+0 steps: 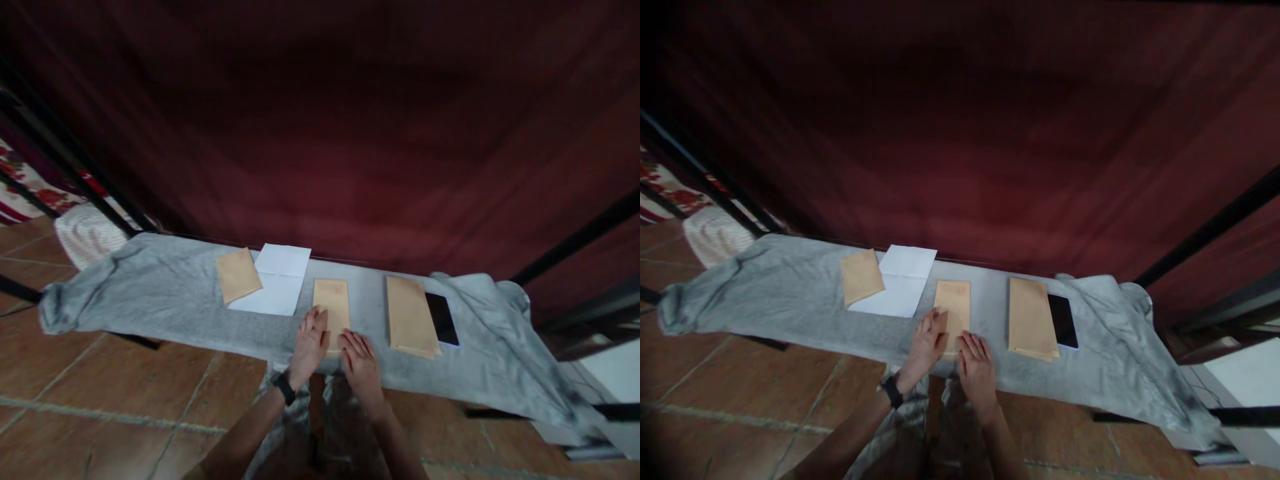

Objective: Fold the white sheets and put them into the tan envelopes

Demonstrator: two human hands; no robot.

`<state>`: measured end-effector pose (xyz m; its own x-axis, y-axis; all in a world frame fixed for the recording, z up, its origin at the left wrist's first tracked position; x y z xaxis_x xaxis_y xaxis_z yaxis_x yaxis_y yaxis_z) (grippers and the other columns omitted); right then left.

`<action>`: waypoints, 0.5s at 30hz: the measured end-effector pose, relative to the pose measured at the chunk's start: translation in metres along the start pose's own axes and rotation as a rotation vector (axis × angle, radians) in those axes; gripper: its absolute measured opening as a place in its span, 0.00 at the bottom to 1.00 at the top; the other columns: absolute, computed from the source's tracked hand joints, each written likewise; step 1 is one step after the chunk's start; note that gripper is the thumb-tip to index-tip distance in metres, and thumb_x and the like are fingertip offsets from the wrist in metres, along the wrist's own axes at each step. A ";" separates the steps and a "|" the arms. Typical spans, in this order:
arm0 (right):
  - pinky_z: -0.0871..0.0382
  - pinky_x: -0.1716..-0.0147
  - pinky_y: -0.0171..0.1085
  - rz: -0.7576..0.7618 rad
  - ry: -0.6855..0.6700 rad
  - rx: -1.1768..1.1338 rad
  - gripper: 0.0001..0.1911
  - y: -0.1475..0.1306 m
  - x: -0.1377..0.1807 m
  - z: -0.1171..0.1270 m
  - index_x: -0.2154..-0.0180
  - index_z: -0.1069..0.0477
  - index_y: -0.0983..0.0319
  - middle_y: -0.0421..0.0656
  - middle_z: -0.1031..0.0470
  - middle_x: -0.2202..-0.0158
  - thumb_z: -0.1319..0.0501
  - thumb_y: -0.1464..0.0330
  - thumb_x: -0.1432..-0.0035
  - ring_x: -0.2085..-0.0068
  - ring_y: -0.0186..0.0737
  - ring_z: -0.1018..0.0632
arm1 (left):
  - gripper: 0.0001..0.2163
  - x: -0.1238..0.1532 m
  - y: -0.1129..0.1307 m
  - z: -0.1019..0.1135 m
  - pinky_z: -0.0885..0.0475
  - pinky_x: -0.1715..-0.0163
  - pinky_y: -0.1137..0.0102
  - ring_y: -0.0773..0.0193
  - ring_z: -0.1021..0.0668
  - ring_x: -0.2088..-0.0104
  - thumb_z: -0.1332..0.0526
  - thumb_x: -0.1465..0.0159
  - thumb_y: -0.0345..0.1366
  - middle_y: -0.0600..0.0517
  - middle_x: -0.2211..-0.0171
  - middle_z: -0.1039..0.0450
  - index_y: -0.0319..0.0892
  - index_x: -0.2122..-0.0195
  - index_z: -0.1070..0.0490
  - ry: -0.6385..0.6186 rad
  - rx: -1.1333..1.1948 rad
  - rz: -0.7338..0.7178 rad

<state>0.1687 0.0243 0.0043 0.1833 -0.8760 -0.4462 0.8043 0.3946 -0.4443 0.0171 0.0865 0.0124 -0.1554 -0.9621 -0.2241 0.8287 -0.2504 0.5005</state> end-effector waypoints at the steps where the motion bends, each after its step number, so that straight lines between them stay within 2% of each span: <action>1: 0.42 0.34 0.52 0.005 -0.001 0.029 0.22 -0.001 0.000 -0.001 0.40 0.32 0.59 0.45 0.29 0.38 0.50 0.72 0.33 0.38 0.44 0.29 | 0.24 -0.004 0.005 -0.007 0.40 0.36 0.53 0.49 0.39 0.33 0.45 0.33 0.34 0.41 0.33 0.42 0.42 0.35 0.40 -0.022 -0.041 -0.059; 3: 0.43 0.34 0.51 0.013 -0.013 0.065 0.22 -0.002 0.000 -0.002 0.40 0.32 0.60 0.45 0.29 0.39 0.50 0.72 0.32 0.38 0.44 0.29 | 0.24 -0.017 0.012 -0.022 0.43 0.34 0.52 0.50 0.43 0.31 0.48 0.30 0.42 0.40 0.31 0.45 0.40 0.34 0.42 -0.070 -0.144 -0.161; 6: 0.42 0.34 0.51 0.018 -0.032 0.094 0.22 -0.002 0.000 -0.001 0.39 0.32 0.61 0.45 0.28 0.39 0.50 0.71 0.32 0.38 0.44 0.29 | 0.28 -0.050 0.012 -0.038 0.49 0.32 0.52 0.51 0.45 0.30 0.52 0.28 0.48 0.41 0.29 0.49 0.39 0.32 0.45 -0.108 -0.245 -0.206; 11: 0.41 0.35 0.49 0.039 -0.037 0.090 0.21 -0.003 -0.001 0.002 0.38 0.34 0.59 0.46 0.29 0.38 0.49 0.69 0.31 0.38 0.43 0.29 | 0.29 -0.103 0.006 -0.051 0.52 0.32 0.55 0.54 0.46 0.30 0.56 0.28 0.50 0.43 0.29 0.48 0.40 0.31 0.46 -0.142 -0.279 -0.227; 15: 0.41 0.35 0.50 0.033 -0.065 0.074 0.22 -0.001 -0.001 0.001 0.38 0.35 0.59 0.46 0.30 0.38 0.50 0.69 0.30 0.37 0.43 0.31 | 0.29 -0.118 0.004 -0.057 0.52 0.31 0.54 0.54 0.46 0.30 0.56 0.28 0.49 0.44 0.30 0.46 0.40 0.31 0.46 -0.157 -0.270 -0.248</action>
<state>0.1683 0.0243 0.0058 0.2447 -0.8802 -0.4067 0.8362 0.4039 -0.3709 0.0692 0.2049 -0.0073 -0.4313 -0.8861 -0.1696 0.8642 -0.4597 0.2044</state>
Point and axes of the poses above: each hand's wrist, its own x-axis away from the middle knuckle, its own z-axis out of the back of the hand, y = z × x, the point moved 7 cm from there along -x, towards the middle knuckle
